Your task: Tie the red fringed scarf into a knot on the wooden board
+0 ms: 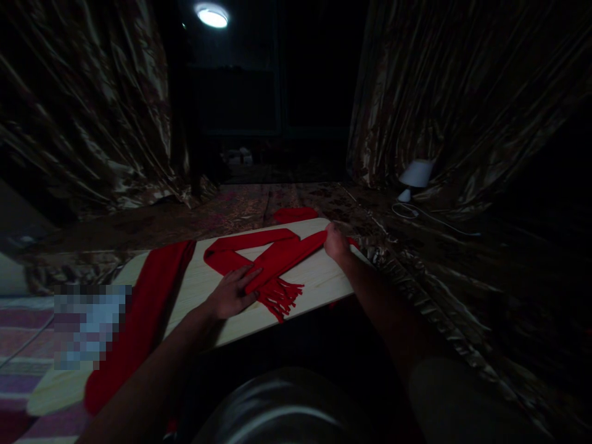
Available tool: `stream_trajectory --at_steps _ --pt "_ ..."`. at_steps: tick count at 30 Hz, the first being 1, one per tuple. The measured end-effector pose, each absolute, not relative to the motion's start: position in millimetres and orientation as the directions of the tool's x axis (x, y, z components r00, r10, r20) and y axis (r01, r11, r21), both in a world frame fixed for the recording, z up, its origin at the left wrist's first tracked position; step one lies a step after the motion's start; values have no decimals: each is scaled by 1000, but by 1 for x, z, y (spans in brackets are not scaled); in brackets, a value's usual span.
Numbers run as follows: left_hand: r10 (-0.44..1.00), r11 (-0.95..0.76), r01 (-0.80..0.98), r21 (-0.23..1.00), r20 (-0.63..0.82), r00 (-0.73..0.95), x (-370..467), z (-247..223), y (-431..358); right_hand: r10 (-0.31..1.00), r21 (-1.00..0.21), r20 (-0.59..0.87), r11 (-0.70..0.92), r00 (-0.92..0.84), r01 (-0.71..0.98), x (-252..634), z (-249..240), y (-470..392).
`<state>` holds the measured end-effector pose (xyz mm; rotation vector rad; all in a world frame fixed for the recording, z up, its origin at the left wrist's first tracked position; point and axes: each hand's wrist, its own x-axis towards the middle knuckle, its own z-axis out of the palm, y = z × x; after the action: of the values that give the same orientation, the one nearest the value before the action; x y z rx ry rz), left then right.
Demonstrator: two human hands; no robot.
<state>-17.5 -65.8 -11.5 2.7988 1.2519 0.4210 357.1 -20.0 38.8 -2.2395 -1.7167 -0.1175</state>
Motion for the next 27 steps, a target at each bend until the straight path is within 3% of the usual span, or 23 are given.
stream_trajectory --at_steps 6,12,18,24,27 --pt "735 -674 726 138 231 638 -18 -12 -65 921 -163 281 -232 270 959 375 38 -17" --pt "744 -663 735 141 230 627 -19 -14 -64 855 -222 385 -279 347 934 391 43 -15" --pt "738 -671 727 146 236 633 -19 -12 -66 869 -181 333 -321 365 930 403 50 -17" --pt "751 -658 735 166 218 623 -18 -9 -67 966 -84 235 -92 109 992 428 43 -16" --pt "757 -652 740 167 206 620 -19 -10 -66 987 -74 136 -81 91 994 438 37 -15"
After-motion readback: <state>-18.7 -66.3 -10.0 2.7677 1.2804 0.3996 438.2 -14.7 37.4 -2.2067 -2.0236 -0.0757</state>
